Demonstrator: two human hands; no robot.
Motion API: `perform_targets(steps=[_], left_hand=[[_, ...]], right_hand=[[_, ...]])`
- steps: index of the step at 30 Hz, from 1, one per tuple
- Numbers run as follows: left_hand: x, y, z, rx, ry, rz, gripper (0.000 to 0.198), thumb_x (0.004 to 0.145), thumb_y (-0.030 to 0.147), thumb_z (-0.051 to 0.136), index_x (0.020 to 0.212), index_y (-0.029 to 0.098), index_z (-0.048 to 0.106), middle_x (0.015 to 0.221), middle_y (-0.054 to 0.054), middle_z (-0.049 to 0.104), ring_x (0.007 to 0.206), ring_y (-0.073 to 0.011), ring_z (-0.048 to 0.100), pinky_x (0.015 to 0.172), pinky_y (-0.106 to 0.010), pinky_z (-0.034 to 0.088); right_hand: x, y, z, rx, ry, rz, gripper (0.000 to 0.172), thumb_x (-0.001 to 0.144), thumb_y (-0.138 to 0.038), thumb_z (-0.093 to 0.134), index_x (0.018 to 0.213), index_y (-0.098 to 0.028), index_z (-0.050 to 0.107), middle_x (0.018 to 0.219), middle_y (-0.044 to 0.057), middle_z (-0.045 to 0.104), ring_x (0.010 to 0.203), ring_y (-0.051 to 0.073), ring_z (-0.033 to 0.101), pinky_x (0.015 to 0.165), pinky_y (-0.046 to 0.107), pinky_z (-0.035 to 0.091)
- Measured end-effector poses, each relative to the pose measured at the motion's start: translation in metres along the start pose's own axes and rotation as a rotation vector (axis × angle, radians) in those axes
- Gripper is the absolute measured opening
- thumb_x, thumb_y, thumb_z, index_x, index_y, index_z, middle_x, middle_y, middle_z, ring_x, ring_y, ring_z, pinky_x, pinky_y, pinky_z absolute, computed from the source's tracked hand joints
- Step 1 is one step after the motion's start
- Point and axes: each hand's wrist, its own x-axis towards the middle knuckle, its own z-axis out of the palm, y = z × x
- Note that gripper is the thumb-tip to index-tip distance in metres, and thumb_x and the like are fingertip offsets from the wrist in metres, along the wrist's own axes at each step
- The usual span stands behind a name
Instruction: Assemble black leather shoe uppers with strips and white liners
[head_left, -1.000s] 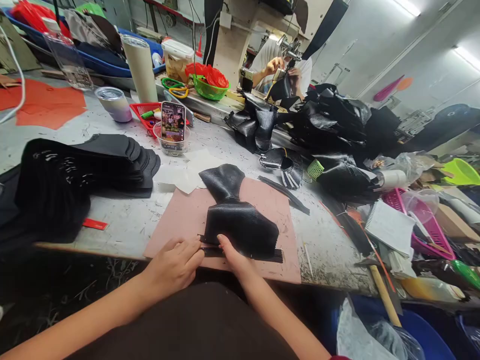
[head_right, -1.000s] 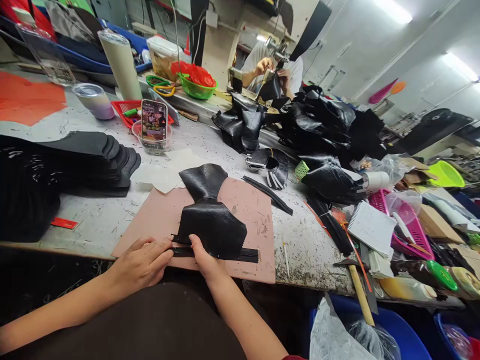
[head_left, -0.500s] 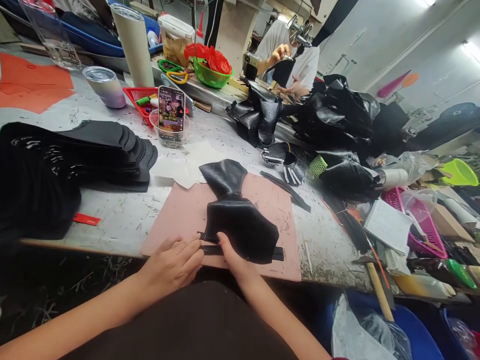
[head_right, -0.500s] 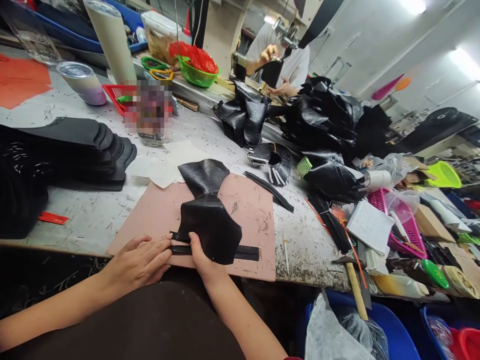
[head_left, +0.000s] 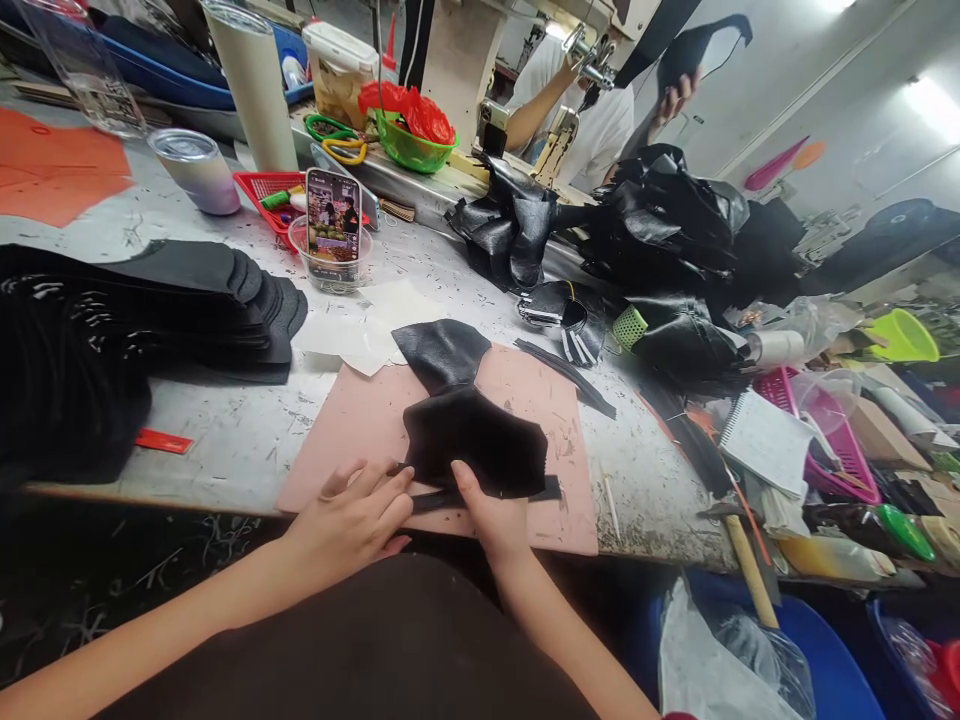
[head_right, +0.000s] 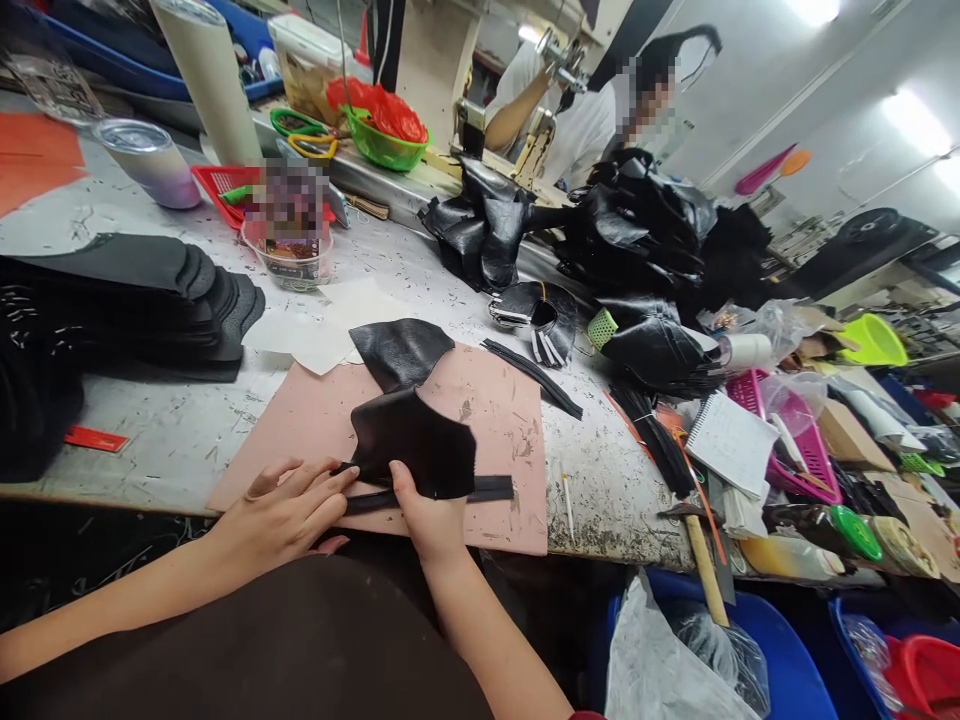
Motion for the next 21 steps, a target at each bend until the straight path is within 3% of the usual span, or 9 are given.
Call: perform_targets(steps=[4,10,15,21], left_hand=[[0.001,0.000,0.000,0.011,0.008,0.021,0.027,0.084,0.044,0.042,0.077,0.022,0.057,0.101,-0.005,0.067,0.094,-0.0214,0.054,0.089,-0.037,0.026],[0.003,0.003,0.002,0.007,0.004,-0.024,0.042,0.085,0.048,0.038,0.111,0.019,0.054,0.095,-0.006,0.068,0.091,-0.0222,0.055,0.088,-0.038,0.025],[0.008,0.006,0.003,0.034,0.022,-0.010,0.042,0.085,0.047,0.037,0.105,0.017,0.059,0.090,-0.006,0.068,0.087,-0.0222,0.055,0.085,-0.039,0.027],[0.015,0.007,0.004,0.128,-0.043,0.057,0.038,0.084,0.043,0.043,0.098,0.014,0.063,0.096,-0.007,0.067,0.085,-0.0207,0.057,0.080,-0.035,0.034]], right_hand=[[0.002,0.003,-0.015,-0.130,0.042,-0.057,0.042,0.065,-0.037,0.063,0.097,-0.010,0.064,0.100,0.013,0.066,0.095,0.027,0.061,0.088,0.040,0.047],[-0.003,0.011,-0.019,-0.247,0.023,-0.120,0.028,0.069,-0.034,0.057,0.084,-0.014,0.067,0.086,0.009,0.070,0.089,0.026,0.063,0.085,0.039,0.049],[-0.004,0.014,-0.018,-0.308,0.031,-0.215,0.025,0.070,-0.031,0.055,0.083,-0.014,0.068,0.084,0.009,0.070,0.085,0.025,0.065,0.082,0.037,0.050],[-0.007,0.019,-0.020,-0.328,-0.014,-0.284,0.018,0.072,-0.026,0.054,0.081,-0.016,0.066,0.078,0.008,0.069,0.075,0.022,0.065,0.074,0.033,0.052]])
